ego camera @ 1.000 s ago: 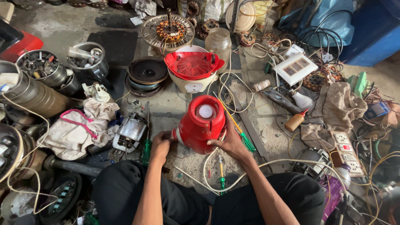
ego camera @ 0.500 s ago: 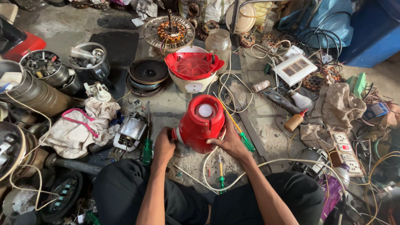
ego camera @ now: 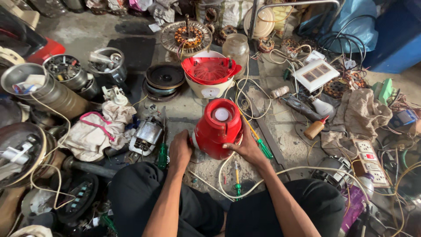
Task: The person manipulates an electric motor with their hands and a screwdriver, connecting wires and eventually fitting a red plastic appliance base over a motor assembly.
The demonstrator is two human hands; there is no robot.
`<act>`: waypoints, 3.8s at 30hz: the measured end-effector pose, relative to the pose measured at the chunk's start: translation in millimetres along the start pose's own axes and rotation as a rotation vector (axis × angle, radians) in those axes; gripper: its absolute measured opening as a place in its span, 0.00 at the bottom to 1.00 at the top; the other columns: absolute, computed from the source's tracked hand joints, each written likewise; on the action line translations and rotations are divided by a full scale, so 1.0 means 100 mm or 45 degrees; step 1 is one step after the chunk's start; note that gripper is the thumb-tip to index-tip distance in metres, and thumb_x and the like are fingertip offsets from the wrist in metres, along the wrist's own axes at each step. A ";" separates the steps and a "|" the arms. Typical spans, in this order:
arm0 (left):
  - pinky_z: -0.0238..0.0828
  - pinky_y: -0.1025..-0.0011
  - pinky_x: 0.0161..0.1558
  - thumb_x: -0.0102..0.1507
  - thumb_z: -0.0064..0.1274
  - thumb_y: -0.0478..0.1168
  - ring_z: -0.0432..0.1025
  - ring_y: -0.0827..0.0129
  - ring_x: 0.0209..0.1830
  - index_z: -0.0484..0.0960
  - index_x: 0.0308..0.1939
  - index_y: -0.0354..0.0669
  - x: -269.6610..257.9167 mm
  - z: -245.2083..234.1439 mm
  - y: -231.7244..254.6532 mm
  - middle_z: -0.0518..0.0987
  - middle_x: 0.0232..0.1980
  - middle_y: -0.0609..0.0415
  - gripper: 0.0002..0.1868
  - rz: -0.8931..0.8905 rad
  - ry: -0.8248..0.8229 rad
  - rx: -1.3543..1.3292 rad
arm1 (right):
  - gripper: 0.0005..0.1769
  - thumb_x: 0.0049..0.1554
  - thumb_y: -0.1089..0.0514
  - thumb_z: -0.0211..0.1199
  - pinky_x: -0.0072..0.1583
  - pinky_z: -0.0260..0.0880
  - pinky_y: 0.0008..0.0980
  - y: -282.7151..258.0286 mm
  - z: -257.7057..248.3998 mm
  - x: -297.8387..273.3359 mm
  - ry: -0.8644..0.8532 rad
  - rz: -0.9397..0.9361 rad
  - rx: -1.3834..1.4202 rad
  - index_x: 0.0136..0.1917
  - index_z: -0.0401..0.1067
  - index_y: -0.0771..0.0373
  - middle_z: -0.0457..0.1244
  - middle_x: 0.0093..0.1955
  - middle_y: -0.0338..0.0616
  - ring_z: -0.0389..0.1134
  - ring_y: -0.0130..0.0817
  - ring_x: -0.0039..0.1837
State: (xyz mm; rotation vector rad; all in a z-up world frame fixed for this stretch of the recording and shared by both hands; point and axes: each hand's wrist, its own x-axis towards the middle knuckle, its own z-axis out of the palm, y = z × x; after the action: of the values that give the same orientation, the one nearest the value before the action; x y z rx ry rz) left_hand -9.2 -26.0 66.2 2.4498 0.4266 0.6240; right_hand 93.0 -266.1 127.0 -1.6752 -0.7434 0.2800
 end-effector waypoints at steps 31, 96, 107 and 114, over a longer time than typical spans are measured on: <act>0.73 0.57 0.52 0.60 0.54 0.32 0.77 0.45 0.50 0.79 0.52 0.33 -0.18 0.63 -0.53 0.82 0.48 0.37 0.16 -0.378 0.063 -0.502 | 0.23 0.57 0.46 0.63 0.55 0.73 0.40 -0.08 -0.20 -1.01 -0.323 0.516 -0.844 0.60 0.75 0.61 0.73 0.50 0.50 0.75 0.45 0.54; 0.70 0.53 0.52 0.63 0.42 0.37 0.76 0.41 0.49 0.80 0.49 0.33 -0.10 0.51 -0.40 0.82 0.47 0.34 0.16 -0.575 -0.008 -0.619 | 0.24 0.58 0.46 0.62 0.56 0.73 0.41 -0.06 -0.23 -0.98 -0.337 0.538 -0.844 0.62 0.72 0.62 0.73 0.50 0.51 0.74 0.46 0.54; 0.70 0.53 0.52 0.64 0.42 0.38 0.76 0.42 0.50 0.80 0.50 0.35 -0.11 0.56 -0.44 0.82 0.48 0.36 0.16 -0.603 -0.031 -0.621 | 0.25 0.58 0.46 0.63 0.57 0.72 0.42 -0.16 -0.22 -0.98 -0.309 0.517 -0.872 0.63 0.73 0.62 0.72 0.51 0.54 0.73 0.48 0.56; 0.70 0.53 0.52 0.64 0.42 0.38 0.76 0.42 0.49 0.81 0.50 0.35 -0.09 0.61 -0.47 0.83 0.47 0.36 0.16 -0.599 -0.017 -0.609 | 0.54 0.48 0.40 0.75 0.70 0.63 0.44 -0.22 -0.13 -0.77 0.130 0.268 -0.681 0.76 0.53 0.67 0.59 0.71 0.61 0.61 0.49 0.73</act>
State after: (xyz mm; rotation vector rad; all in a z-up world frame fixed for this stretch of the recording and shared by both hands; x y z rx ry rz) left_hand 7.0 -19.8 -9.3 1.8142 0.7265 0.4422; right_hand 34.3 -322.2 134.7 -2.2638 -0.5948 0.1446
